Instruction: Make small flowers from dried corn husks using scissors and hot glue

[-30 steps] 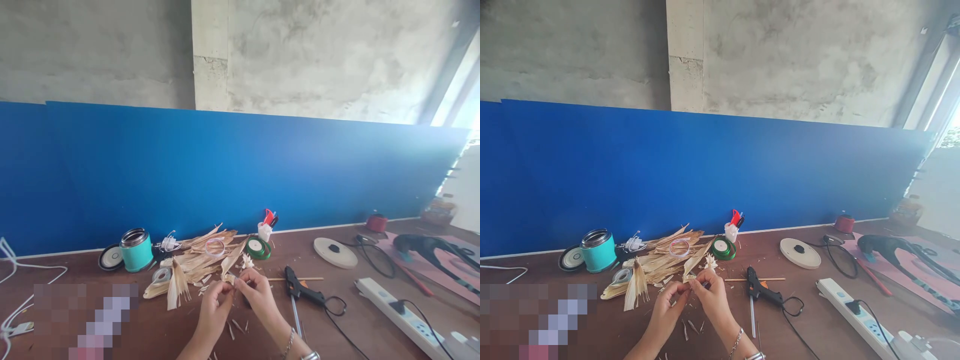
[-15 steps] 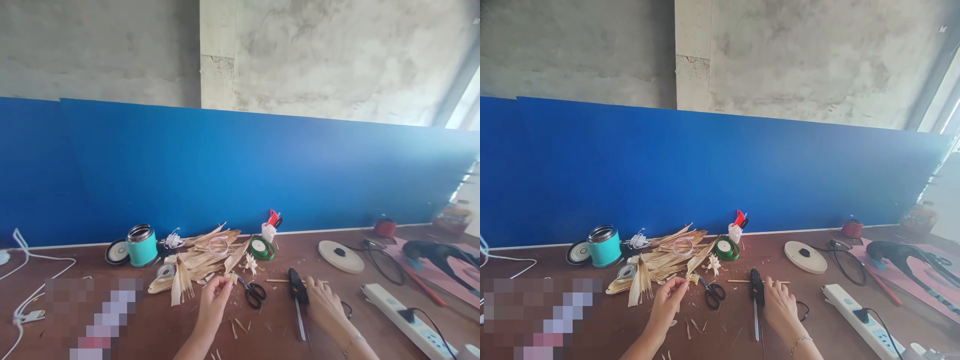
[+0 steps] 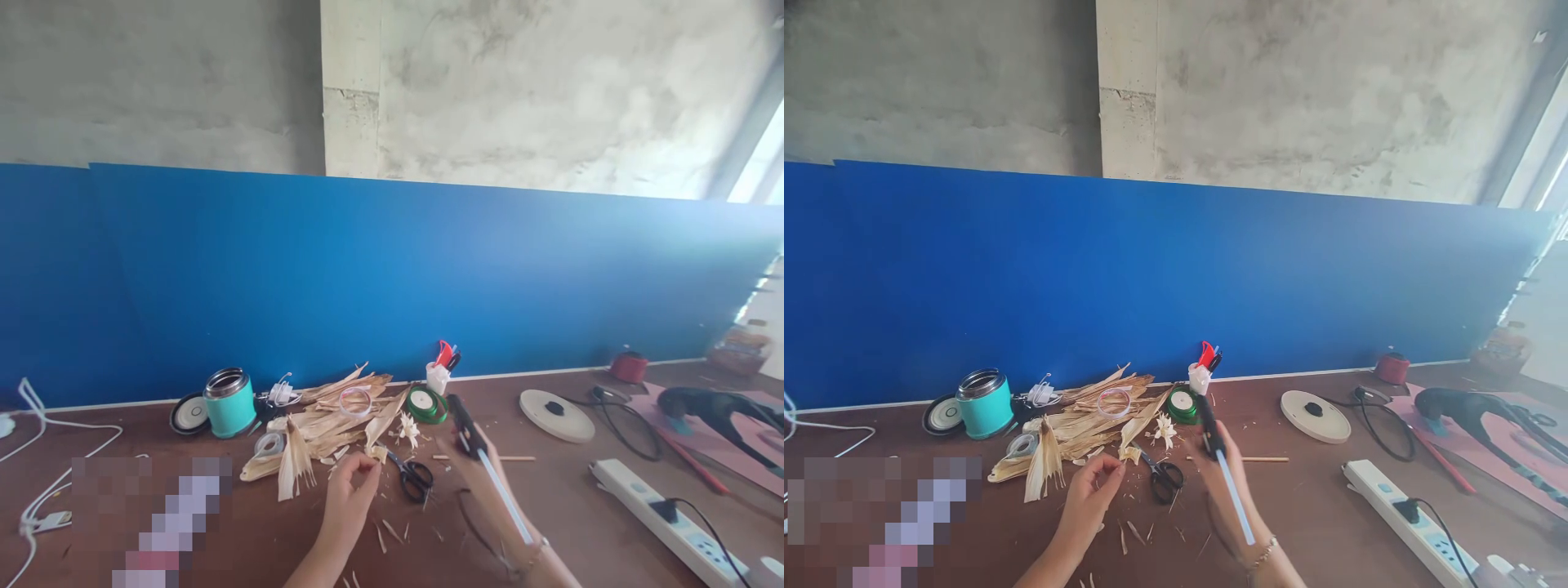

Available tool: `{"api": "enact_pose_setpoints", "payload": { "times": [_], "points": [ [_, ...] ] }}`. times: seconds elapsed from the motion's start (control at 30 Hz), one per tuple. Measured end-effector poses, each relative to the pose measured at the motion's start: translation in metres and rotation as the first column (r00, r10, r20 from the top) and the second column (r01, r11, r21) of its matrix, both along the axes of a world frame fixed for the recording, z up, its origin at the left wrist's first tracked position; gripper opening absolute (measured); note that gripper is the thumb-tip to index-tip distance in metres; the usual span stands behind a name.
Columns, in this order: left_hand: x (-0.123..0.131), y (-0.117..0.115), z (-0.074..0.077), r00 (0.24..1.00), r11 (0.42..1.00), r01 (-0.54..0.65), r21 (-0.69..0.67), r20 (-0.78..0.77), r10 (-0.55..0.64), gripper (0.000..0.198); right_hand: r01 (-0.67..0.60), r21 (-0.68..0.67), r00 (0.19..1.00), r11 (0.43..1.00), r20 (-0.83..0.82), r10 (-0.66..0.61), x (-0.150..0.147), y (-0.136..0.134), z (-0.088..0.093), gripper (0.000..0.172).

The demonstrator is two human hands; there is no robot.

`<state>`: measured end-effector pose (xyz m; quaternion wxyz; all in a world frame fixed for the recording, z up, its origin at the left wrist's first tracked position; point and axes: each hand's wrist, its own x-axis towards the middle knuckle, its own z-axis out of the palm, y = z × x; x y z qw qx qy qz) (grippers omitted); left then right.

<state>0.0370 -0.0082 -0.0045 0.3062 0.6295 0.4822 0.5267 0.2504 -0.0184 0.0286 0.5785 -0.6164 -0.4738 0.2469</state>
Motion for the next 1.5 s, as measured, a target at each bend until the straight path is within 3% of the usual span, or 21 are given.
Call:
{"api": "enact_pose_setpoints", "payload": {
  "times": [0.13, 0.2, 0.4, 0.6, 0.8, 0.93, 1.07, 1.2, 1.5],
  "points": [
    [0.001, -0.002, 0.0, 0.998, 0.998, 0.056, 0.018, -0.044, -0.055, 0.023, -0.278, -0.018, 0.919, 0.96, -0.296, 0.26, -0.068, 0.005, 0.007, 0.033],
    [0.0, -0.003, 0.001, 0.997, 0.997, 0.068, 0.021, -0.044, -0.067, 0.022, -0.298, -0.024, 0.898, 0.954, -0.346, 0.271, -0.083, 0.005, 0.005, 0.03],
    [0.0, -0.005, 0.005, 0.997, 0.997, 0.076, -0.033, -0.008, -0.076, 0.023, -0.279, -0.069, 0.87, 0.958, -0.441, 0.221, -0.081, 0.004, 0.009, 0.025],
    [0.007, -0.005, 0.001, 0.994, 0.98, 0.079, -0.183, 0.092, -0.063, 0.03, -0.296, 0.017, 0.837, 0.955, -0.477, 0.268, -0.08, 0.003, 0.016, 0.026],
    [-0.005, -0.01, -0.015, 0.992, 0.948, 0.058, -0.314, 0.128, -0.018, 0.037, -0.329, 0.021, 0.86, 0.944, -0.406, 0.308, -0.08, 0.002, 0.003, 0.022],
    [-0.013, -0.012, -0.017, 0.984, 0.921, 0.047, -0.386, 0.175, 0.023, 0.04, -0.313, -0.015, 0.883, 0.95, -0.372, 0.285, -0.081, 0.006, -0.011, 0.02],
    [-0.014, -0.013, -0.012, 0.977, 0.949, 0.026, -0.314, 0.209, 0.043, 0.041, -0.301, 0.004, 0.904, 0.954, -0.316, 0.287, -0.082, 0.01, -0.021, 0.02],
    [-0.009, -0.016, -0.005, 0.998, 0.985, 0.033, -0.168, 0.061, -0.023, 0.028, -0.323, 0.0, 0.891, 0.946, -0.336, 0.305, -0.086, 0.006, -0.022, 0.024],
    [-0.008, -0.023, -0.003, 0.982, 0.992, -0.097, 0.082, -0.153, 0.108, 0.018, -0.263, -0.001, 0.898, 0.965, -0.367, 0.244, -0.093, 0.002, -0.012, 0.03]
  ]
}}
